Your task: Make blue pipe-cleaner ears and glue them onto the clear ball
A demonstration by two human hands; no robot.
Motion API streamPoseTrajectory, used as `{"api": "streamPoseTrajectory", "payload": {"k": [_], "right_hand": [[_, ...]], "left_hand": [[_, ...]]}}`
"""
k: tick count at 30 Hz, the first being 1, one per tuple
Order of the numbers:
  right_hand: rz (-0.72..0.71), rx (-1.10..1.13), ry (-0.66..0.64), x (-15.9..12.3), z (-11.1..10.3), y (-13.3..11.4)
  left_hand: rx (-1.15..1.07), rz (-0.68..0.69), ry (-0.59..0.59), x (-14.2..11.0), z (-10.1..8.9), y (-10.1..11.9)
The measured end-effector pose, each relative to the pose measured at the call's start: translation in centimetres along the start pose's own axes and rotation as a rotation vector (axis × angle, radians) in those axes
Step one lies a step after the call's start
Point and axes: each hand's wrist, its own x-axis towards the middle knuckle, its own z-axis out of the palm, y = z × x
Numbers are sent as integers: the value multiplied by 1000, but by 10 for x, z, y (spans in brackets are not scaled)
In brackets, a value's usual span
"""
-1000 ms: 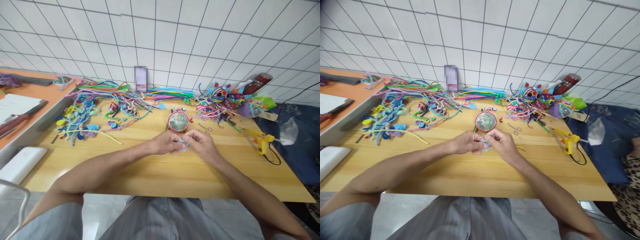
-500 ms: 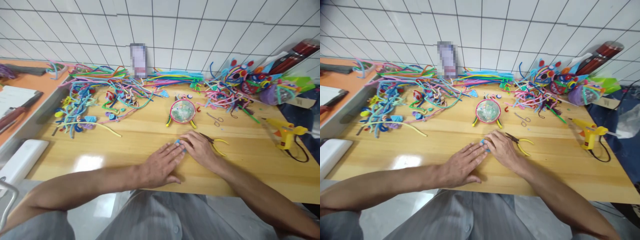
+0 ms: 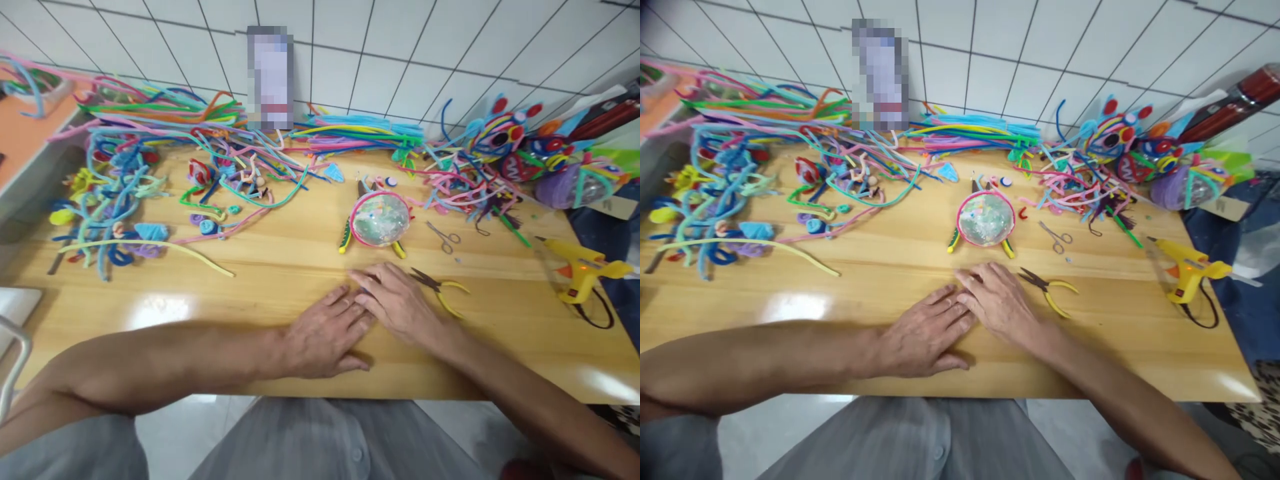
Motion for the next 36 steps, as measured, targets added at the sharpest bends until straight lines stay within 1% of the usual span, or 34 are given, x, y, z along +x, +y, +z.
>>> {"api": "streamPoseTrajectory", "payload": {"k": [5, 8, 12, 16, 20, 23, 27, 33, 36], "right_hand": [[-46, -133, -108, 18, -2, -4], [-49, -150, -126, 22, -4, -3], [-37, -99, -55, 19, -1, -1], [23, 7, 31, 14, 2, 2], [98, 77, 95, 13, -3, 4], [104, 82, 123, 15, -7, 3], [79, 9, 55, 24, -3, -1], [129, -221, -66, 43, 15, -6], [170, -198, -74, 40, 14, -3]], "left_hand": [[19, 9, 71, -1, 0, -1], [35, 13, 79, -1, -4, 0], [54, 8, 70, 0, -6, 1], [30, 3, 46, 0, -3, 0], [16, 20, 75, -1, 0, -2], [31, 27, 103, -1, 0, -3], [18, 35, 91, 0, 0, -4], [2, 34, 102, -1, 2, -5], [7, 24, 117, -1, 2, -5]]}}
